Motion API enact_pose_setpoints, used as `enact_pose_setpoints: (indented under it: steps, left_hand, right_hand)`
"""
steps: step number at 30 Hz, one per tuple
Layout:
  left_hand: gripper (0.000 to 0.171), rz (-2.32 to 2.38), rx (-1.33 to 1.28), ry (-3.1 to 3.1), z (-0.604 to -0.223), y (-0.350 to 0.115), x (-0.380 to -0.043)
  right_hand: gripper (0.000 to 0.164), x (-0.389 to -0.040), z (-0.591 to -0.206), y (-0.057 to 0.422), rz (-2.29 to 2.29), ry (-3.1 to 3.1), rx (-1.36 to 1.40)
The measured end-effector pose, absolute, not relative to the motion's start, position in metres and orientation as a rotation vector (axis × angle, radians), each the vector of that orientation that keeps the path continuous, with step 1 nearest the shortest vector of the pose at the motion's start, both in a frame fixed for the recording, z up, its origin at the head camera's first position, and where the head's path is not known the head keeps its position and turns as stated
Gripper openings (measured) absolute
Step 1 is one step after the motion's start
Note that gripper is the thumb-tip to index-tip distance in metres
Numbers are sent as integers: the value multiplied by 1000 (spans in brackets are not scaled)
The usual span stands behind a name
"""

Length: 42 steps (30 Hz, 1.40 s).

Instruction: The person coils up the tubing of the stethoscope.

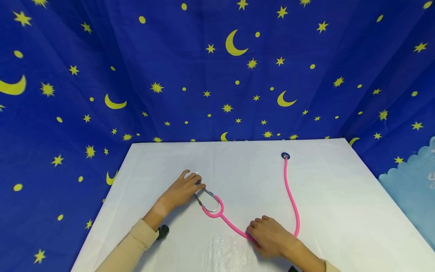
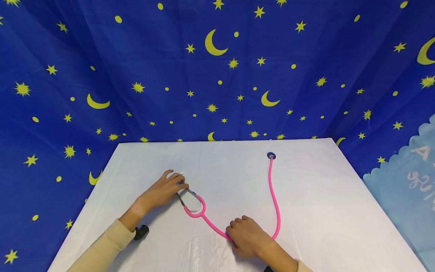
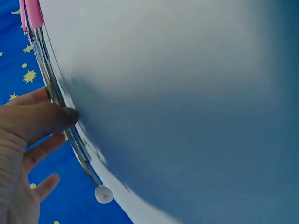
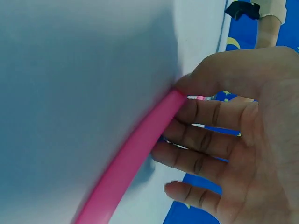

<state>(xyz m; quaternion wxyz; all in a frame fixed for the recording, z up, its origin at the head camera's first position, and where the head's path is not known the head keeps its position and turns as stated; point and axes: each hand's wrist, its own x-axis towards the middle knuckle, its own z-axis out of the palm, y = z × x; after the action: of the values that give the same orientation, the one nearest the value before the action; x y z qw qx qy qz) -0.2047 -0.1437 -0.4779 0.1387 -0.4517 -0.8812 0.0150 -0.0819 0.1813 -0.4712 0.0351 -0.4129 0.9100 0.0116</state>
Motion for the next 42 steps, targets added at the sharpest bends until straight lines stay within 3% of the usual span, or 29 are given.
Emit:
enact_pose_setpoints:
  steps: [25,35,42]
  left_hand:
    - [33,-700,-1254,-2924,-463,-159,-194]
    - [28,-904,-1160,-2907,-466,-156,-184]
    - [34,-989,-1133,-2764,-467,-151,-183]
  right_hand:
    - [18,-103,-473,215,-184,2983,-1027]
    - [30,-120,-475,234,-155,3110,-1044]
    - [6,-119,-476,232,-266,3098,-993]
